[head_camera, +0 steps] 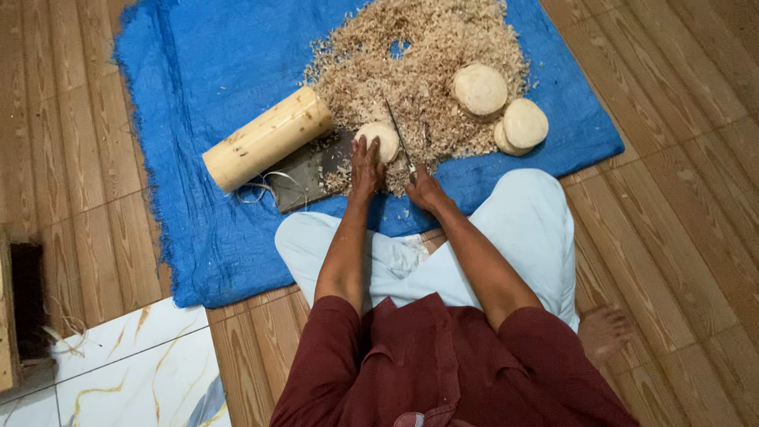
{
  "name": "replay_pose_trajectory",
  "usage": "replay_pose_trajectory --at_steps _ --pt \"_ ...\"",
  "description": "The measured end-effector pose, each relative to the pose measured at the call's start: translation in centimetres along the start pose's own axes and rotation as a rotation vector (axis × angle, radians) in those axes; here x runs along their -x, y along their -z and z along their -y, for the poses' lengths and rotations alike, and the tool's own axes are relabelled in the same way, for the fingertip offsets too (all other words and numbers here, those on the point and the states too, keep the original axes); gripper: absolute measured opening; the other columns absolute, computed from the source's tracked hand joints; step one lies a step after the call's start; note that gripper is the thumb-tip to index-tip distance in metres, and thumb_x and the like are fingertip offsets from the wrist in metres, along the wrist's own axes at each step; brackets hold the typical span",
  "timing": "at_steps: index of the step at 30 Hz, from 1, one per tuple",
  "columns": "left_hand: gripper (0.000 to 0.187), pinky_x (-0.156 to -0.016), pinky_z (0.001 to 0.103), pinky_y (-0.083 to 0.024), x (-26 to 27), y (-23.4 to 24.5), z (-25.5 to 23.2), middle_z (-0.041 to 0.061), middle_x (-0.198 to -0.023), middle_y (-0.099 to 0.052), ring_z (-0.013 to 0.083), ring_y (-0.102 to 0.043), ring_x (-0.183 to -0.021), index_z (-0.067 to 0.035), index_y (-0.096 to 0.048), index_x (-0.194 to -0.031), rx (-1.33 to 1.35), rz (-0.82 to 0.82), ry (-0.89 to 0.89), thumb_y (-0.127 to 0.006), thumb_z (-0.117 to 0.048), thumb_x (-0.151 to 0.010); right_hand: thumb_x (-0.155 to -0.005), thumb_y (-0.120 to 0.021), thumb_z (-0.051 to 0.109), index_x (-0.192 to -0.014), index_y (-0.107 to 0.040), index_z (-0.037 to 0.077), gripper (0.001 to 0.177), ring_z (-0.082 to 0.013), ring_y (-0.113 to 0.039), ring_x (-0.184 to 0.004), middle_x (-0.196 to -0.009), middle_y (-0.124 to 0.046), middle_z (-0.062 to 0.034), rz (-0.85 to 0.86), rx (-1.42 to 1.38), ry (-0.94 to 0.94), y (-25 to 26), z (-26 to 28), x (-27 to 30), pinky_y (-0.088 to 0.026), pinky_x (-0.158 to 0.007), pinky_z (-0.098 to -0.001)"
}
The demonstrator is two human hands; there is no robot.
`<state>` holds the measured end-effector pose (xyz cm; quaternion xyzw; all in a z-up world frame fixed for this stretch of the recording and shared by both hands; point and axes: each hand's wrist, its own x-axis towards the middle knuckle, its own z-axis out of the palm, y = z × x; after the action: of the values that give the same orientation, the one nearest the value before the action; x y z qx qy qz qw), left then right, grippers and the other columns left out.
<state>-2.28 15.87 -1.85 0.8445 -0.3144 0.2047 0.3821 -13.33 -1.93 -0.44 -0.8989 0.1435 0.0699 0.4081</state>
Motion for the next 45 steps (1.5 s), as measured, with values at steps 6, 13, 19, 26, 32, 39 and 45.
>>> replay_pose_trajectory --at_steps 6,13,19,26,32,39,45 --pt "0.05 -0.115 0.053 -0.04 -4.1 0.3 3.2 0.029 -0.145 -0.048 0.0503 -0.044 -0.135 -0.024 -0.063 -0.134 -0.291 0.399 0.046 -0.083 -0.034 -0.089 -0.092 -0.056 0.032 -0.142 -0.041 0.003 0.06 -0.0572 -0.061 -0.113 -0.119 -0.065 -0.0383 0.004 0.01 -0.121 3.3 2.2 1.8 -0.048 -0.1 -0.0596" --pt "0.066 -0.103 0.051 -0.051 -5.0 -1.2 2.2 0.017 -0.142 -0.057 0.0409 -0.057 -0.126 -0.02 -0.059 -0.14 -0.212 0.408 0.235 -0.083 -0.03 -0.079 -0.095 -0.061 0.034 -0.13 -0.045 0.003 0.049 -0.0556 -0.064 -0.101 -0.108 -0.068 -0.0345 -0.073 0.104 0.032 7.3 5.0 3.5 -0.051 -0.087 -0.0614" --pt "0.067 -0.1 0.051 -0.05 -5.4 -1.1 1.5 0.018 -0.14 -0.056 0.0409 -0.058 -0.123 -0.023 -0.061 -0.138 -0.258 0.396 0.222 -0.086 -0.028 -0.076 -0.098 -0.059 0.031 -0.129 -0.048 0.006 0.041 -0.0529 -0.068 -0.083 -0.1 -0.067 -0.0331 -0.102 0.285 0.142 8.8 5.0 7.3 -0.055 -0.069 -0.0605" --pt "0.063 -0.103 0.052 -0.049 -6.2 -1.0 1.1 0.017 -0.144 -0.052 0.0402 -0.052 -0.131 -0.025 -0.061 -0.141 -0.24 0.5 0.341 -0.082 -0.025 -0.081 -0.097 -0.058 0.028 -0.126 -0.047 0.003 0.039 -0.0517 -0.069 -0.081 -0.097 -0.065 -0.0334 0.026 0.281 0.096 11.0 5.7 10.3 -0.056 -0.065 -0.0588" --pt "0.07 -0.106 0.051 -0.046 -7.6 0.7 -1.1 0.019 -0.145 -0.05 0.0421 -0.049 -0.13 -0.022 -0.061 -0.14 -0.217 0.512 0.366 -0.085 -0.025 -0.074 -0.099 -0.057 0.028 -0.121 -0.046 0.002 0.036 -0.0501 -0.07 -0.085 -0.094 -0.069 -0.0308 0.112 0.222 0.083 10.9 5.3 9.0 -0.056 -0.071 -0.0582" --pt "0.068 -0.106 0.048 -0.048 -7.5 0.9 -0.4 0.02 -0.136 -0.055 0.042 -0.052 -0.127 -0.018 -0.064 -0.135 -0.093 0.448 0.321 -0.087 -0.021 -0.071 -0.101 -0.06 0.029 -0.128 -0.041 0.003 0.042 -0.0547 -0.066 -0.091 -0.099 -0.068 -0.033 0.106 0.168 0.007 6.4 3.9 1.3 -0.051 -0.078 -0.0618" --pt "0.069 -0.109 0.049 -0.048 -5.4 -0.1 0.9 0.021 -0.136 -0.056 0.0426 -0.053 -0.128 -0.014 -0.062 -0.139 -0.067 0.325 0.196 -0.085 -0.016 -0.073 -0.098 -0.063 0.031 -0.128 -0.041 0.003 0.047 -0.0514 -0.066 -0.1 -0.106 -0.067 -0.033 0.022 0.16 -0.03 1.4 2.6 -4.5 -0.052 -0.085 -0.0588"
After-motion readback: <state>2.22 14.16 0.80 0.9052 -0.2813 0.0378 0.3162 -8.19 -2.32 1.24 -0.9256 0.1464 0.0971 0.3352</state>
